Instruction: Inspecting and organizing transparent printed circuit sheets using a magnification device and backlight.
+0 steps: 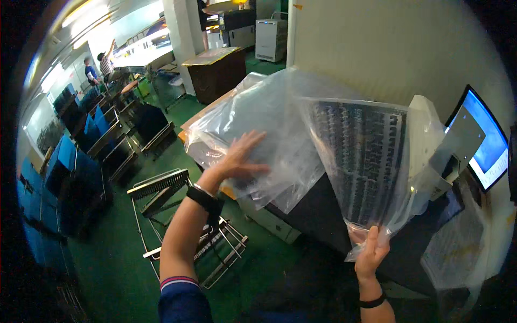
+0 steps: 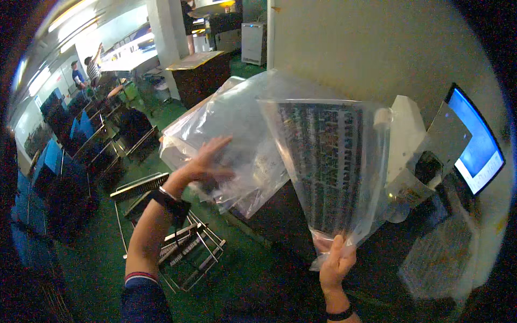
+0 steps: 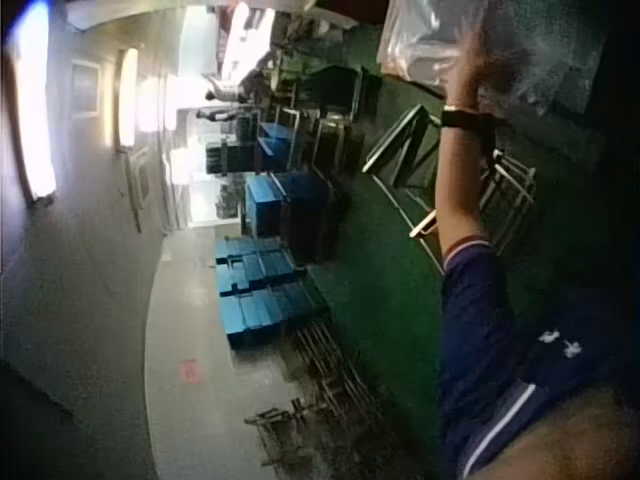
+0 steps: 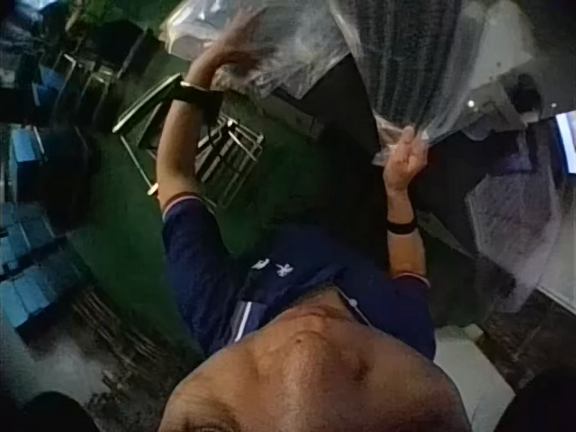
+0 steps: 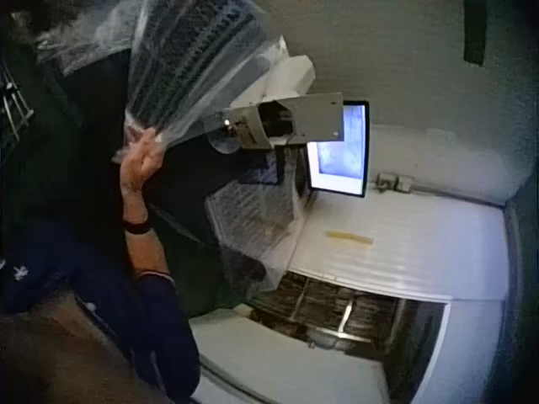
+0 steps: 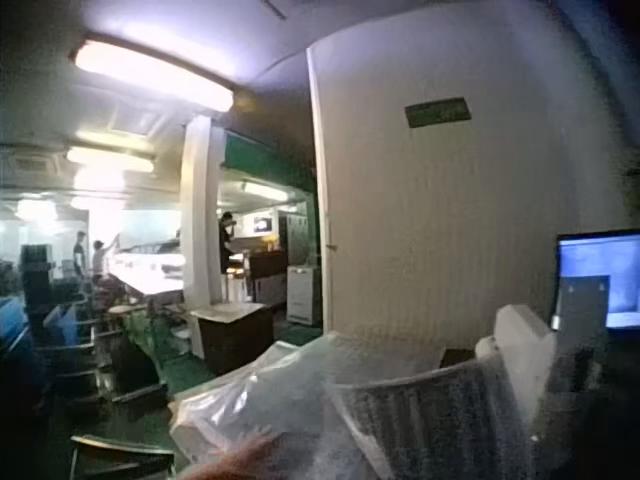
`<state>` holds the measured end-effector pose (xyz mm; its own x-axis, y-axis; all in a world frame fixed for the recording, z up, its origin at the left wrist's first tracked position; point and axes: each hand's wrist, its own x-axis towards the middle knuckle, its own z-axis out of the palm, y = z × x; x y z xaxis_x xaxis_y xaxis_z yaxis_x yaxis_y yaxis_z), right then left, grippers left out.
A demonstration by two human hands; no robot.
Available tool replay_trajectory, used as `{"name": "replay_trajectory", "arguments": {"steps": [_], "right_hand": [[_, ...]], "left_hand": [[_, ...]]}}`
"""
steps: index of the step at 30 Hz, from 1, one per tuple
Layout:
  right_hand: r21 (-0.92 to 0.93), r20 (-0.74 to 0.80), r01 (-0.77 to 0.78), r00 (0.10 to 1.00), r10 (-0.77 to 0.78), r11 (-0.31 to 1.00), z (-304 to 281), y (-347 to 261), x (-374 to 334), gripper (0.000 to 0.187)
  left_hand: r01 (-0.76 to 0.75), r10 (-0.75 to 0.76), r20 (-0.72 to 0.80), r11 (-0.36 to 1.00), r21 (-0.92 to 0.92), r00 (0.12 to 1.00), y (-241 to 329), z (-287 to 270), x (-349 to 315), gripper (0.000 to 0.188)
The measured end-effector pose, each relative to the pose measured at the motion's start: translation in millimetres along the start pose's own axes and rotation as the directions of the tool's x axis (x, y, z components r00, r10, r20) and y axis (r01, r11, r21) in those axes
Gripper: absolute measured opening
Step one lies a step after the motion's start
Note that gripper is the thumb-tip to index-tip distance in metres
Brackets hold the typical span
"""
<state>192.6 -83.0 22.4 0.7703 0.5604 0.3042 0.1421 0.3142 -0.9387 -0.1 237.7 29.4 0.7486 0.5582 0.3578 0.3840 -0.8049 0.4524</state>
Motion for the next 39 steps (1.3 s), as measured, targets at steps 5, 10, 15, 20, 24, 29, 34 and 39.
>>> {"name": "replay_trajectory", "arguments": {"steps": [5,10,15,20,24,29,34,39], "right_hand": [[-0.146,-0.012,0.036,0.999,-0.038,0.989,-3.7,1.2,-0.7,0.017],[0.013,-0.031,-0.043,0.999,0.044,0.999,0.3,4.2,-0.8,0.022],[0.070,-0.017,-0.035,0.999,0.037,0.997,-3.4,5.4,1.4,0.022],[0.078,-0.004,-0.043,0.999,0.044,0.996,-1.0,6.3,-0.3,0.022],[0.054,-0.028,-0.014,0.999,0.016,0.998,-2.1,7.1,0.7,0.021],[0.064,0.007,-0.039,0.999,0.038,0.997,-3.2,4.8,-0.6,0.019],[0.091,-0.016,-0.008,1.000,0.009,0.996,-2.1,7.3,0.0,0.019],[0.067,-0.075,-0.005,0.997,0.010,0.998,-1.0,6.4,1.8,0.020]], "left_hand": [[-0.109,0.059,0.293,0.981,0.158,0.954,42.6,13.4,13.6,0.086],[-0.105,0.100,0.447,0.994,-0.014,0.889,48.5,13.8,29.0,0.070],[-0.190,0.214,0.274,0.976,-0.111,0.938,70.8,12.5,25.0,0.056],[-0.370,0.368,0.125,0.929,-0.004,0.921,66.2,24.1,18.5,0.046],[-0.415,0.401,0.120,0.900,0.132,0.908,65.3,15.8,25.1,0.037],[-0.331,0.366,-0.072,0.898,0.290,0.928,27.8,6.7,27.7,0.029],[-0.068,0.199,-0.265,0.899,0.432,0.943,8.9,-18.9,28.7,0.021],[-0.071,0.258,-0.270,0.832,0.550,0.928,27.3,-34.1,-11.8,0.021]]}}
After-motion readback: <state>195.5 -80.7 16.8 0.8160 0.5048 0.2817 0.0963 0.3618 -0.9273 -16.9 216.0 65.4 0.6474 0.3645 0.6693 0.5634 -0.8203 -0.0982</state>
